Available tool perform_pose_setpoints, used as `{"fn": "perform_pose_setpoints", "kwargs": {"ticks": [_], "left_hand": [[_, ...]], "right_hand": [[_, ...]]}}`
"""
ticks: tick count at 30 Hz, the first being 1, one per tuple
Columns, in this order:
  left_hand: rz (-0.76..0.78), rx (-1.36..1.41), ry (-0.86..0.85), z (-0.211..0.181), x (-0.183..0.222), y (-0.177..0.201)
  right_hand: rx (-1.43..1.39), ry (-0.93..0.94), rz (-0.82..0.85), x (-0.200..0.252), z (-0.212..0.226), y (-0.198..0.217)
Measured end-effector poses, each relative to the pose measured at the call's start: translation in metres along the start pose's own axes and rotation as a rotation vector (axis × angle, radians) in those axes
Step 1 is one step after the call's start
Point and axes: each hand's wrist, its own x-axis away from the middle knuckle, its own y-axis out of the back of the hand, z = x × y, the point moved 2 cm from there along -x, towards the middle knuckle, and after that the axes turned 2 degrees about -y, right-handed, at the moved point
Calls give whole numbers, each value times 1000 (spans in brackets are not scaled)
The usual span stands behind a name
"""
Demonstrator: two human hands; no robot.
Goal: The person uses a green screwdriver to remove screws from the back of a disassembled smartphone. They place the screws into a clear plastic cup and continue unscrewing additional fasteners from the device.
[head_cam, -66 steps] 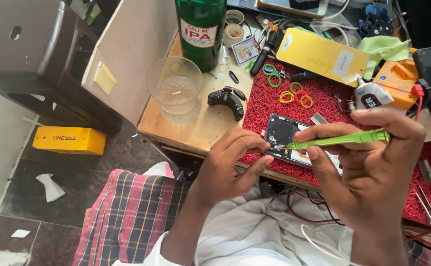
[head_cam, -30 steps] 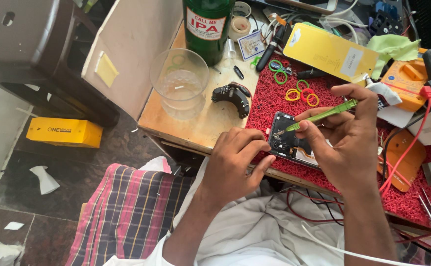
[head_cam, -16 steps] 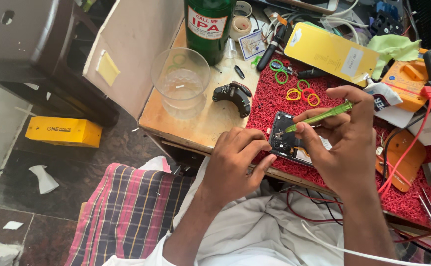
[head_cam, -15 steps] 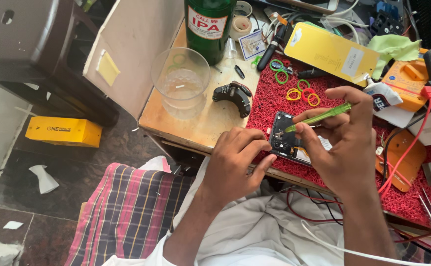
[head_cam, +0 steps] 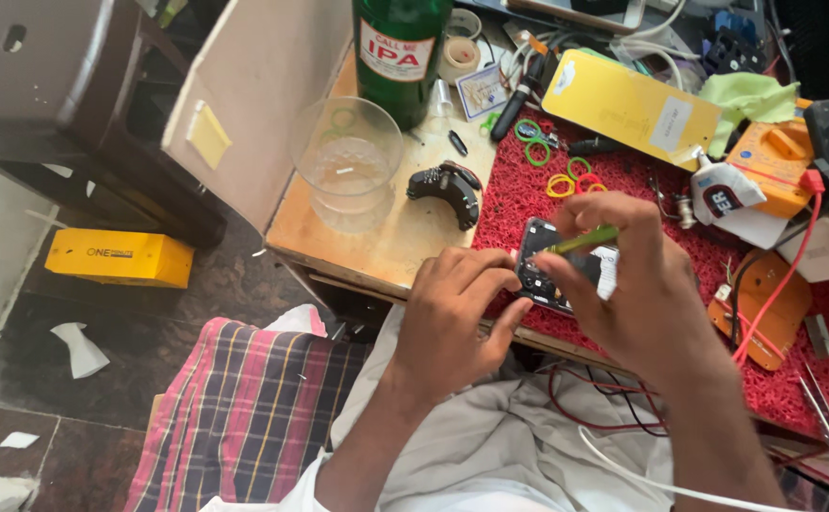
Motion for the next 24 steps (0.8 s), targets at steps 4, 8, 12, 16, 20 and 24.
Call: {"fn": "perform_pose_setpoints", "kwargs": {"ticks": [4,8,12,16,20,24], "left_hand": [[9,-19,3,1,-1,-2],[14,-14,11,-1,-1,-2],[16,-30,-11,-1,-3,0],[16,-21,8,-3,-5,1],[10,-27,2,-4,-9,1],[13,-47,10,7,4,-9]], "right_hand": [[-32,2,28,-2,0,-4],[68,-205,-36,-6,-6,-3],[-142,71,92,-9,3,2],[123,-249,72,-11,1,-6],[-233,174,134,-12,2,7],[11,-102,136,9,-26,-6]]}}
